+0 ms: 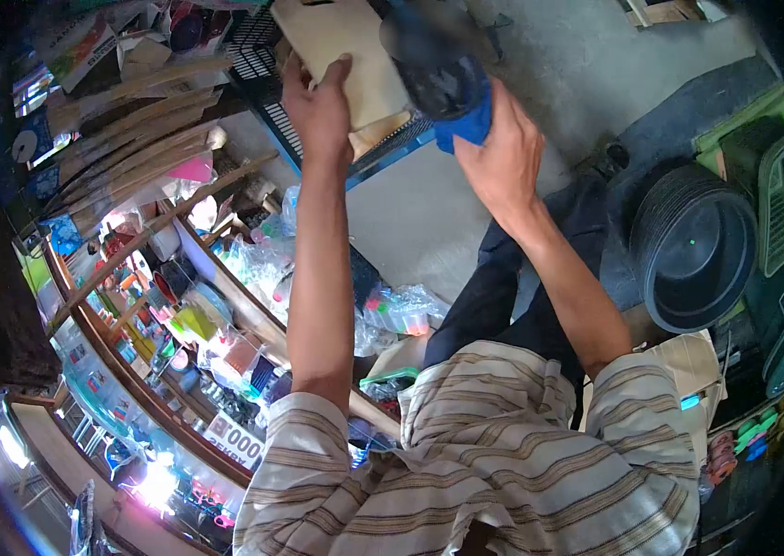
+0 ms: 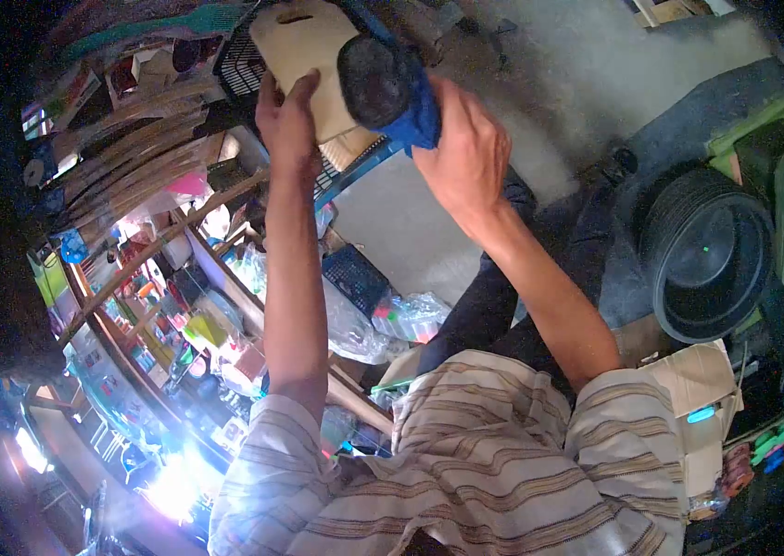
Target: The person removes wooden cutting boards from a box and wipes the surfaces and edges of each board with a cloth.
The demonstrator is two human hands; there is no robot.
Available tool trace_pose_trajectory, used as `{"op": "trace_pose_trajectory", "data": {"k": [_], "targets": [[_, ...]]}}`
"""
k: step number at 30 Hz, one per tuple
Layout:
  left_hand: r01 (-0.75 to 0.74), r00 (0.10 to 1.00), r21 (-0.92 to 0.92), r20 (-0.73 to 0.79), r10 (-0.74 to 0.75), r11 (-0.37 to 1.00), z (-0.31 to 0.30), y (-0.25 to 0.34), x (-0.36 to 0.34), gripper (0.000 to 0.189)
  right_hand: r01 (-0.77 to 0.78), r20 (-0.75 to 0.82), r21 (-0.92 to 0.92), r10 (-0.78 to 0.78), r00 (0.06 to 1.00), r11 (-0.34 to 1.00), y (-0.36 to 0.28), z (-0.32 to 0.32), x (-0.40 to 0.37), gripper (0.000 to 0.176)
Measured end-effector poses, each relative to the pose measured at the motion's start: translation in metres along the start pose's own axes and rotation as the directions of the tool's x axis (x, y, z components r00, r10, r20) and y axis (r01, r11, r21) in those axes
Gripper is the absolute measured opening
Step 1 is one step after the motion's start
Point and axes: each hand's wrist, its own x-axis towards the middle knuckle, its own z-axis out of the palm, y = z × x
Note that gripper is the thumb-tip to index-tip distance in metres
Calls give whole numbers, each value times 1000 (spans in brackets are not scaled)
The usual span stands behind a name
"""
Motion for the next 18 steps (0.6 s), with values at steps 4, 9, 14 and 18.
{"op": "trace_pose_trajectory", "data": {"k": [4,9,14,18], "targets": [[-111,993,326,2,117,939,30,-27,0,55,-143,13,120,142,990,982,15,11,-6,27],[-232,958,387,-71,279,892,71,-45,-12,58,-109,-3,225,112,994,968,22,16,-7,27],[-164,978,375,-62,201,913,87,-27,-6,58,-170,62,329,159,985,929,18,3,0,28],[-334,933,337,-13,359,880,95,-23,2,60,-230,90,368,211,973,901,15,-8,3,28]]}}
